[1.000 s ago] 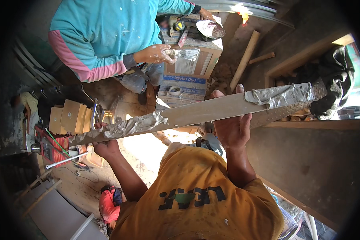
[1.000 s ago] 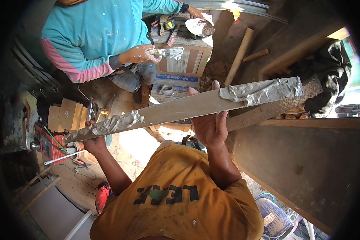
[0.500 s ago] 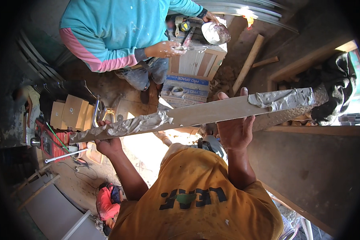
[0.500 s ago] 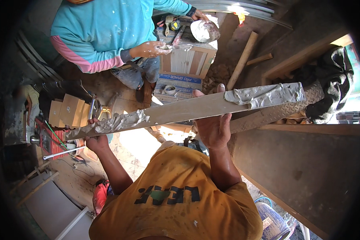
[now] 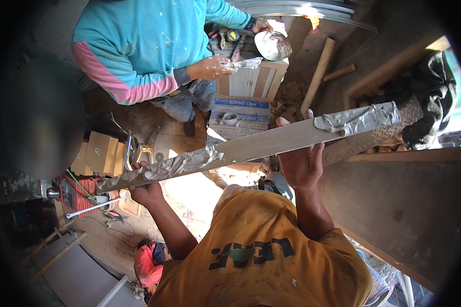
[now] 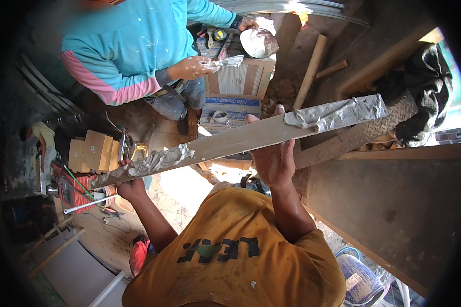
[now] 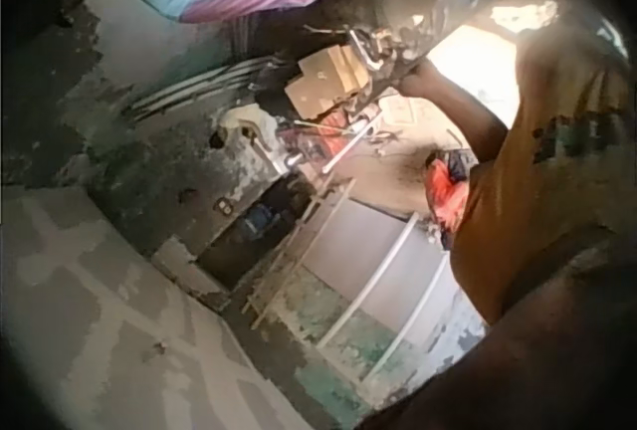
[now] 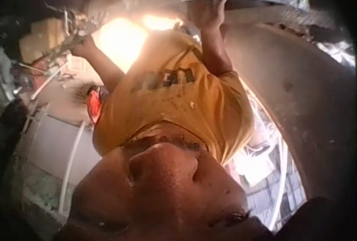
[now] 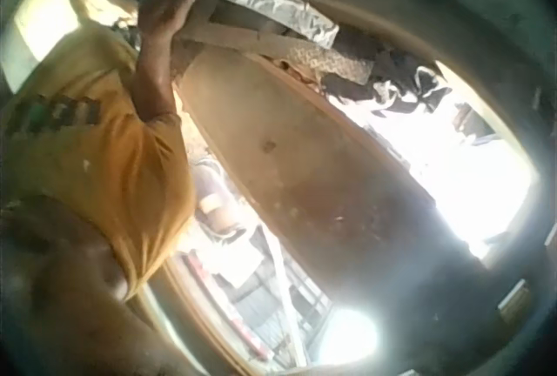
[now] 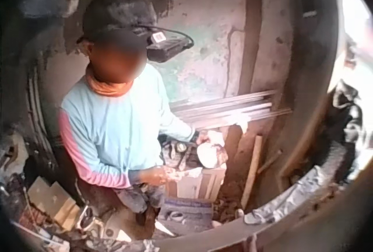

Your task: Applying plaster or joint compound to a metal corner bead strip.

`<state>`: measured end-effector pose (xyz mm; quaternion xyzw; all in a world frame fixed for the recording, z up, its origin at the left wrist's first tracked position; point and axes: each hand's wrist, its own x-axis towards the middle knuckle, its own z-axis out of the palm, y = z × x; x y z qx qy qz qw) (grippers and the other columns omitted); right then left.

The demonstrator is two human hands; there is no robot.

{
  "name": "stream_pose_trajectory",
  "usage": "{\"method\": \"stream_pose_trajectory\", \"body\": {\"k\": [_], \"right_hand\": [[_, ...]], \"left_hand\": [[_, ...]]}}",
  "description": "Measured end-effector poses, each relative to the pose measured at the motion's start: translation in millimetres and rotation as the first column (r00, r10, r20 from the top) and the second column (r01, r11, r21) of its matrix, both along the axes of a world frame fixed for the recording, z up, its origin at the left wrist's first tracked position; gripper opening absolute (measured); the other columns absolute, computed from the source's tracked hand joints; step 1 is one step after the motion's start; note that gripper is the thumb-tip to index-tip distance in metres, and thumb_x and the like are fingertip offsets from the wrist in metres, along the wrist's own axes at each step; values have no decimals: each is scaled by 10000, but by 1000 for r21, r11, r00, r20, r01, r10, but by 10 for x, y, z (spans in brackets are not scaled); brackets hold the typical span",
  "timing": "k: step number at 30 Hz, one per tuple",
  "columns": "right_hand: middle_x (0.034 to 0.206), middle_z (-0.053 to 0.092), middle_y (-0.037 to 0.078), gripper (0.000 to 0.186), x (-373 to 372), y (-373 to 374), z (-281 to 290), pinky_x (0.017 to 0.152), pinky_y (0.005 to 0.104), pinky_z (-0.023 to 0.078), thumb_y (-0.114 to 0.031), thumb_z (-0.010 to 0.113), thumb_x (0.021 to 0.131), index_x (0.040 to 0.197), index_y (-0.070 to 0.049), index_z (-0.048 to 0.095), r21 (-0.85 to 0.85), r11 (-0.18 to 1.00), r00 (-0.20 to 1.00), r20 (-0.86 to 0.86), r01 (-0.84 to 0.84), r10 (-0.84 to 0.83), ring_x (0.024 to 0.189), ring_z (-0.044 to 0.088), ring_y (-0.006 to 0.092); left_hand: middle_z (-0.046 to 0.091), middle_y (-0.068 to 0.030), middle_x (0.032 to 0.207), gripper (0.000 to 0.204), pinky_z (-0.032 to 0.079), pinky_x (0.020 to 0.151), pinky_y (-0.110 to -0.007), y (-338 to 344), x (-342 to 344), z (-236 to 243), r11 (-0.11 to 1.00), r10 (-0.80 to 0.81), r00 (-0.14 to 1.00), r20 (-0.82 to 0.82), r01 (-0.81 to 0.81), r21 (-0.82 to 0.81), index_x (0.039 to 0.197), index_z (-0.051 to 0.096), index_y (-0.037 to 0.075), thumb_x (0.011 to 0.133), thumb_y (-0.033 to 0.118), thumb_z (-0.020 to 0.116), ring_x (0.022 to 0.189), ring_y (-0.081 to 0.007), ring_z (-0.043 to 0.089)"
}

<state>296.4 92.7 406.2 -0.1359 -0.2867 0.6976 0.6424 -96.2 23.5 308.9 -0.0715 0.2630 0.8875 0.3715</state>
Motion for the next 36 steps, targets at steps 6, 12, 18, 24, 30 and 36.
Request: {"method": "stream_pose_trajectory", "body": {"k": [6, 12, 18, 24, 30, 36], "right_hand": [[1452, 403, 168, 699, -31, 102, -85, 1045, 499, 334, -611, 283, 977, 1542, -246, 94, -95, 995, 996, 85, 37, -29, 1338, 398, 287], [1387, 468, 114, 582, -295, 228, 123, 883, 405, 434, -596, 298, 986, 1332, -146, 428, -176, 980, 995, -49, -98, 90, 1159, 493, 236], [1384, 496, 113, 655, -138, 203, 285, 889, 395, 440, -566, 174, 1004, 1405, -105, 410, -137, 990, 997, 77, 37, -27, 1211, 517, 238], [1350, 520, 97, 601, -300, 368, 150, 876, 403, 440, -581, 280, 995, 1383, -138, 401, -165, 972, 985, -81, -166, 154, 1128, 523, 220], [1413, 451, 112, 636, -188, 423, 6, 963, 487, 380, -611, 289, 978, 1443, -179, 329, -112, 988, 995, 5, -102, 103, 1248, 454, 265], [1431, 445, 105, 628, -129, 270, -47, 1064, 527, 285, -572, 378, 973, 1506, -264, 253, -111, 994, 999, -37, 7, -11, 1328, 398, 266]], "left_hand": [[579, -248, 997, 365, 474, 935, -500, 105, -236, -196, 982, -130, 990, -58, 137, 130, 1079, 521, -122, 910, 193, 444, 921, -369, 580], [584, -239, 995, 355, 463, 961, -526, -188, -388, 113, 993, 99, 988, 115, -106, 57, 1116, 515, -140, 947, 158, 420, 959, -372, 576], [596, -219, 973, 430, 479, 868, -486, 345, -163, -243, 953, -166, 978, -127, 192, 233, 1099, 554, -66, 933, 326, 492, 914, -335, 576], [586, -230, 1122, 394, 427, 1045, -491, -223, -677, -38, 987, -40, 989, 141, 17, 162, 1200, 499, -142, 936, 150, 522, 1076, -327, 577], [579, -244, 1093, 423, 465, 989, -492, 169, -592, -421, 998, 26, 996, 85, -31, 52, 1199, 497, -128, 933, 200, 524, 1024, -357, 577], [600, -200, 1004, 380, 486, 917, -457, 192, -121, -262, 999, -8, 1000, -29, 10, 51, 1156, 535, -64, 941, 239, 453, 939, -302, 581]]}}
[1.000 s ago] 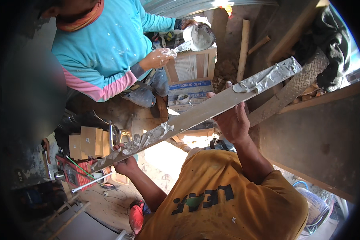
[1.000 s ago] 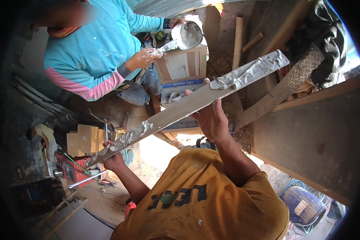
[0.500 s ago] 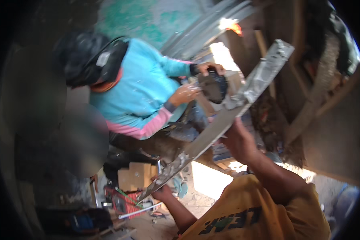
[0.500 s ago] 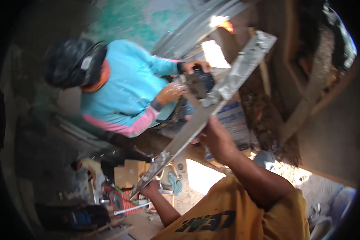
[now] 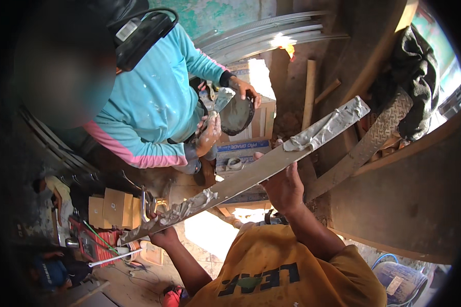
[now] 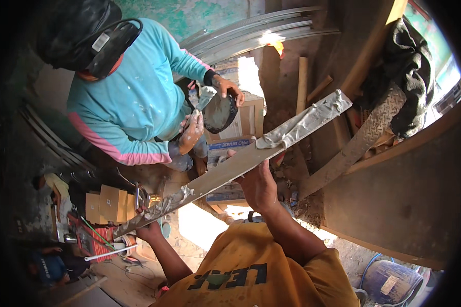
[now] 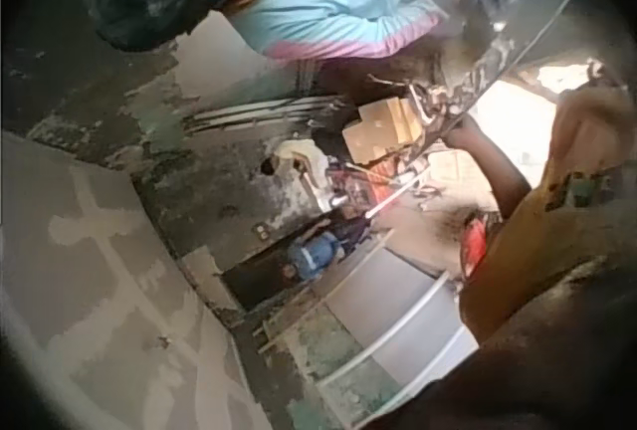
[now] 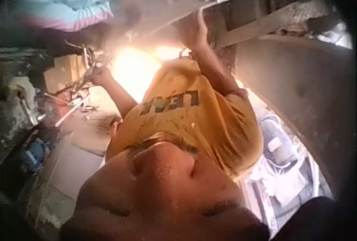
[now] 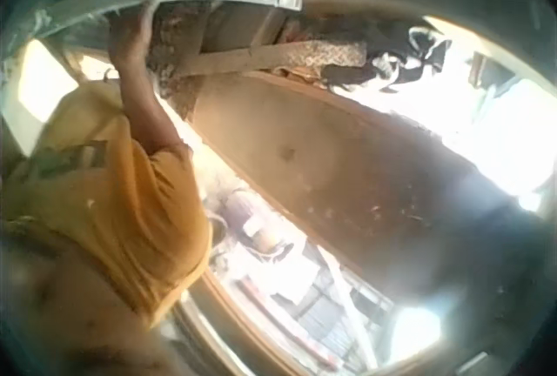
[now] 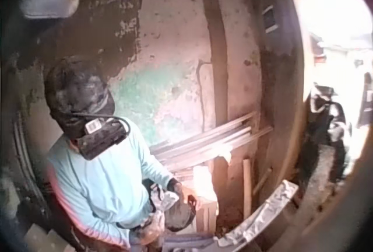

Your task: Applying plaster or joint compound to a metal corner bead strip.

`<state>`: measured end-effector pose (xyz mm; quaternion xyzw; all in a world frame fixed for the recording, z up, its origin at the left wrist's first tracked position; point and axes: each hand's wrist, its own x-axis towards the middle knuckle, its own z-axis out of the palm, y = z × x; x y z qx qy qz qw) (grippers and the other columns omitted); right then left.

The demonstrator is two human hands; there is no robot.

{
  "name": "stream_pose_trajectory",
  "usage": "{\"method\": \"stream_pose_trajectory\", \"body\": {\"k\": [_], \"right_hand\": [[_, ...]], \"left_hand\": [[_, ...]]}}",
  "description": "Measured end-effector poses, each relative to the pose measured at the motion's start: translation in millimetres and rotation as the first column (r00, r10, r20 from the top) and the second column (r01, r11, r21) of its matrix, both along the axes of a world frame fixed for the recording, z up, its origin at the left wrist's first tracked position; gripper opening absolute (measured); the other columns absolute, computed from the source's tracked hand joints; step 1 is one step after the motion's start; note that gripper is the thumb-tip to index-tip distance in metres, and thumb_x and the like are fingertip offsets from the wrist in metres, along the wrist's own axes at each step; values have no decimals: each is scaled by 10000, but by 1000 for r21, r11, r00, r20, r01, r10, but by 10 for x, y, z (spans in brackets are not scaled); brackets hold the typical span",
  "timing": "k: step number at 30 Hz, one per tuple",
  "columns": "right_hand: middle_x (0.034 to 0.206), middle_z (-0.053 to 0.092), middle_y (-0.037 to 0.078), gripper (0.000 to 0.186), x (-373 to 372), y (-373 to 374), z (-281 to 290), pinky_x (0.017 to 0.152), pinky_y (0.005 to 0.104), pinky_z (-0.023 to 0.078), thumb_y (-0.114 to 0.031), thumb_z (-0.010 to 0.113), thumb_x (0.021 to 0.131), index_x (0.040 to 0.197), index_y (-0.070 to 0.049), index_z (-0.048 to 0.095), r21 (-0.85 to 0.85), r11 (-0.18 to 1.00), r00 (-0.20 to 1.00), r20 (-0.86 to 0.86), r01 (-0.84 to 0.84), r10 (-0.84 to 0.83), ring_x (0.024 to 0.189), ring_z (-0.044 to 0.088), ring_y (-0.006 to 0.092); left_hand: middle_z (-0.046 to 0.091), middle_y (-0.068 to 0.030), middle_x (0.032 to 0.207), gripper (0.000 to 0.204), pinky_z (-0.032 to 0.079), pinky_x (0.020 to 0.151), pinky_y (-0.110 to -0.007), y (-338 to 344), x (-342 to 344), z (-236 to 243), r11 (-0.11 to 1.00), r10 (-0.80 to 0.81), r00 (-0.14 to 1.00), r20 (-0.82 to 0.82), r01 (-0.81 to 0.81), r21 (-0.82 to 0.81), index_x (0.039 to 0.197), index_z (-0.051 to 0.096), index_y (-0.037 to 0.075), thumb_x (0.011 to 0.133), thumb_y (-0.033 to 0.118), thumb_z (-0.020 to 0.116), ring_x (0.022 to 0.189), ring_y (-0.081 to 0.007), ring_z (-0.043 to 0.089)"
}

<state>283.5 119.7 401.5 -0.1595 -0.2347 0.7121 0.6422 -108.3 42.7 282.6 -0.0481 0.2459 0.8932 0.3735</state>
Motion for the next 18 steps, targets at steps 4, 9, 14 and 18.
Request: {"method": "stream_pose_trajectory", "body": {"k": [4, 9, 14, 18], "right_hand": [[1427, 451, 117, 608, 23, -45, -66, 1071, 505, 280, -559, 394, 974, 1492, -257, 294, -44, 999, 1000, -15, 6, -7, 1317, 409, 264], [1417, 468, 95, 565, 24, 1, -154, 1040, 477, 323, -547, 371, 988, 1470, -256, 325, 2, 1000, 1000, 3, 29, -29, 1333, 404, 250], [1413, 471, 110, 566, 5, 71, -99, 1037, 467, 334, -542, 369, 991, 1474, -254, 316, -14, 999, 999, -2, 34, -34, 1328, 414, 253], [1427, 451, 147, 576, -38, 95, -50, 1047, 447, 328, -565, 399, 969, 1448, -247, 366, -93, 994, 998, -22, 54, -56, 1262, 466, 282]], "left_hand": [[594, -150, 977, 343, 477, 904, -422, -39, 145, 104, 999, -42, 999, -15, 41, -17, 1097, 572, -26, 949, 252, 437, 919, -280, 574], [581, -137, 960, 329, 475, 892, -421, 42, 193, 146, 1000, 1, 999, -40, -2, -12, 1042, 571, -28, 957, 273, 469, 905, -270, 562], [618, -187, 1017, 362, 479, 951, -462, 91, 148, 125, 1000, 11, 1000, 10, -11, -14, 1088, 564, -54, 966, 274, 471, 949, -300, 603], [621, -206, 1058, 397, 472, 966, -464, 83, 119, 119, 999, -26, 1000, 17, 26, 39, 1120, 556, -62, 969, 293, 463, 984, -304, 604]]}}
